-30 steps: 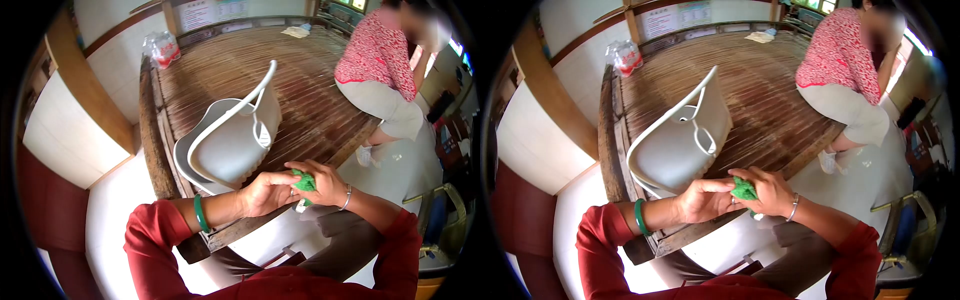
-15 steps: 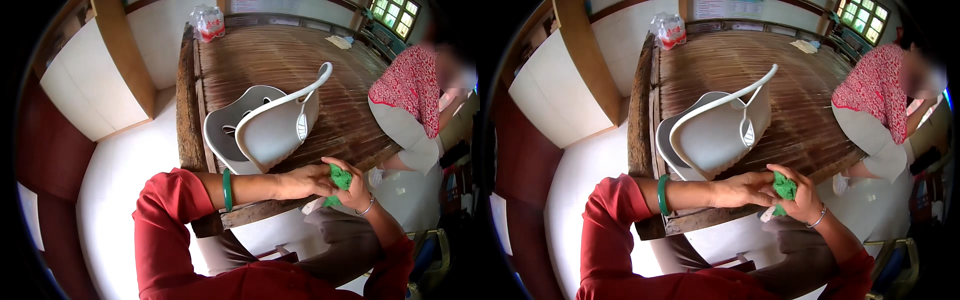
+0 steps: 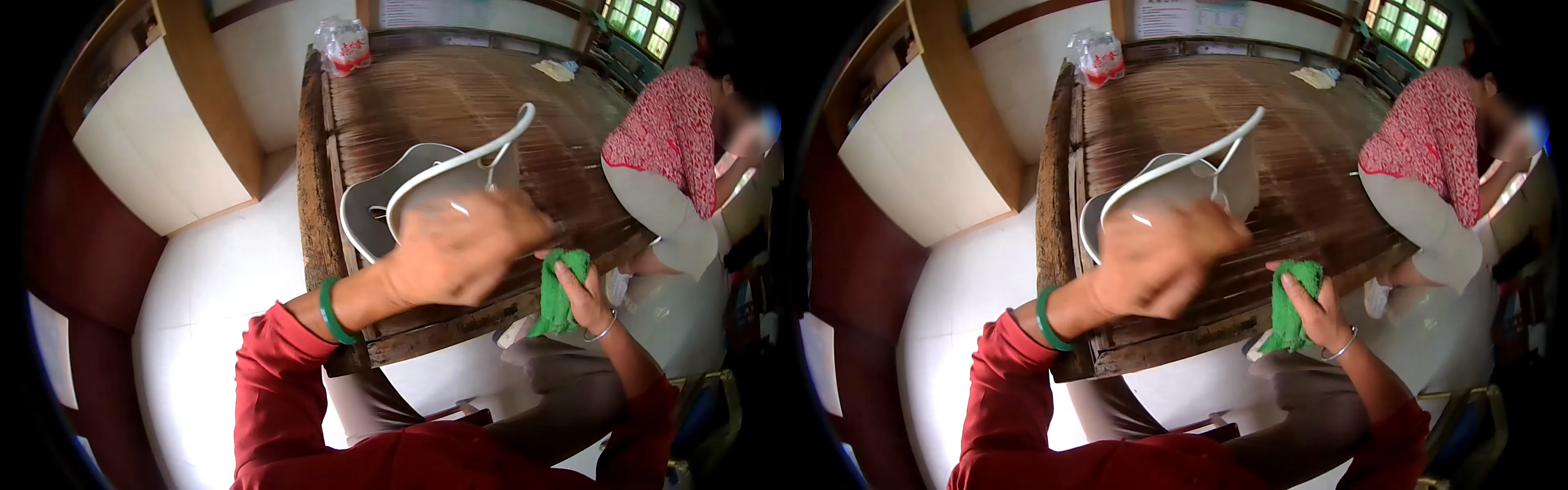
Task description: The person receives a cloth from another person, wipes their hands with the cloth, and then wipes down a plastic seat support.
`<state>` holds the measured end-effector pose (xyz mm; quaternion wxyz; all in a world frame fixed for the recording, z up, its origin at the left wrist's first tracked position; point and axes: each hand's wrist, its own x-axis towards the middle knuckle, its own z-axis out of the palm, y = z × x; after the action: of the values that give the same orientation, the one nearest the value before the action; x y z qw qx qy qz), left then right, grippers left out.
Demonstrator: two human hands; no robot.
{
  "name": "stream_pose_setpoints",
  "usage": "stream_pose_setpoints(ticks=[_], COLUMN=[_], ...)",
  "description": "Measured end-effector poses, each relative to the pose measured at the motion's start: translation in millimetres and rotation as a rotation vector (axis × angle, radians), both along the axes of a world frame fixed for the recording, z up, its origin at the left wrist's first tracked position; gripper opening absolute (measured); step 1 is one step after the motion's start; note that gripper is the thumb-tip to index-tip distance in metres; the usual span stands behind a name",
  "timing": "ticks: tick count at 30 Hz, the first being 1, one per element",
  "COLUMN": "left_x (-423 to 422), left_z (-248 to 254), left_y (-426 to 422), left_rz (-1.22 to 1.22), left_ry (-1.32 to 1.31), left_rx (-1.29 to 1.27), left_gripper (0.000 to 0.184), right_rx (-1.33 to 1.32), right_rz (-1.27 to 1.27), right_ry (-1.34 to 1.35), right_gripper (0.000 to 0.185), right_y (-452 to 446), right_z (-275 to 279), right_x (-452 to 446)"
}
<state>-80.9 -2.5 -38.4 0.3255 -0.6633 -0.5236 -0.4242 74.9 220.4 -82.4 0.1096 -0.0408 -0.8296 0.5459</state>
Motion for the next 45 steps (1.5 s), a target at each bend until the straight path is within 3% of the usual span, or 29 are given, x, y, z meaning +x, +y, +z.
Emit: stream_pose_setpoints(ticks=[1, 3, 8, 10, 13, 18, 20, 21, 25, 26, 28, 37, 45], left_x=[-11, -29, -37, -37, -30, -23, -21, -18, -8, -6, -3, 12, 7], left_z=[8, 9, -3, -9, -13, -25, -34, -33, -38, -40, -51, -46, -42], left_y=[-3, -11, -16, -10, -3, 8, 7, 8, 9, 11, 14, 24, 21], left_rz=[-0.002, 0.248, 0.409, 0.340, 0.148, 0.094, 0.128, 0.131, -0.004, -0.018, -0.055, -0.136, -0.090], left_ry=[-0.001, 0.012, -0.429, -0.551, -0.770, -0.822, -0.884, -0.952, -0.641, -0.596, -0.606, -0.468, -0.484], left_rx=[0.083, 0.177, 0.051, -0.023, -0.095, -0.260, -0.333, -0.394, -0.679, -0.708, -0.763, -0.867, -0.832], left_gripper=[0.034, 0.036, 0.043, 0.046, 0.047, 0.047, 0.048, 0.049, 0.061, 0.068, 0.085, 0.088, 0.085], right_rx=[-0.028, -0.066, -0.114, -0.191, 0.027, 0.092, 0.078, 0.098, 0.060, 0.003, -0.019, -0.100, 0.045], right_rz=[-0.009, -0.006, 0.011, 0.018, 0.010, 0.040, 0.058, 0.075, 0.045, -0.031, -0.106, -0.148, -0.146], right_ry=[0.021, 0.025, 0.034, -0.069, 0.084, 0.082, -0.007, -0.118, -0.038, 0.175, 0.173, 0.351, 0.270], right_gripper=[0.029, 0.028, 0.030, 0.032, 0.035, 0.044, 0.037, 0.043, 0.042, 0.043, 0.037, 0.044, 0.044], right_y=[1, 2, 8, 11, 18, 22, 24, 25, 26, 18, 16, 14, 14], right_z=[-3, -2, -11, -12, -29, -31, -23, -15, -24, -23, -17, -17, -15], right_x=[-1, -1, -1, 3, -1, -3, 1, 4, 1, 0, 2, -2, 0])
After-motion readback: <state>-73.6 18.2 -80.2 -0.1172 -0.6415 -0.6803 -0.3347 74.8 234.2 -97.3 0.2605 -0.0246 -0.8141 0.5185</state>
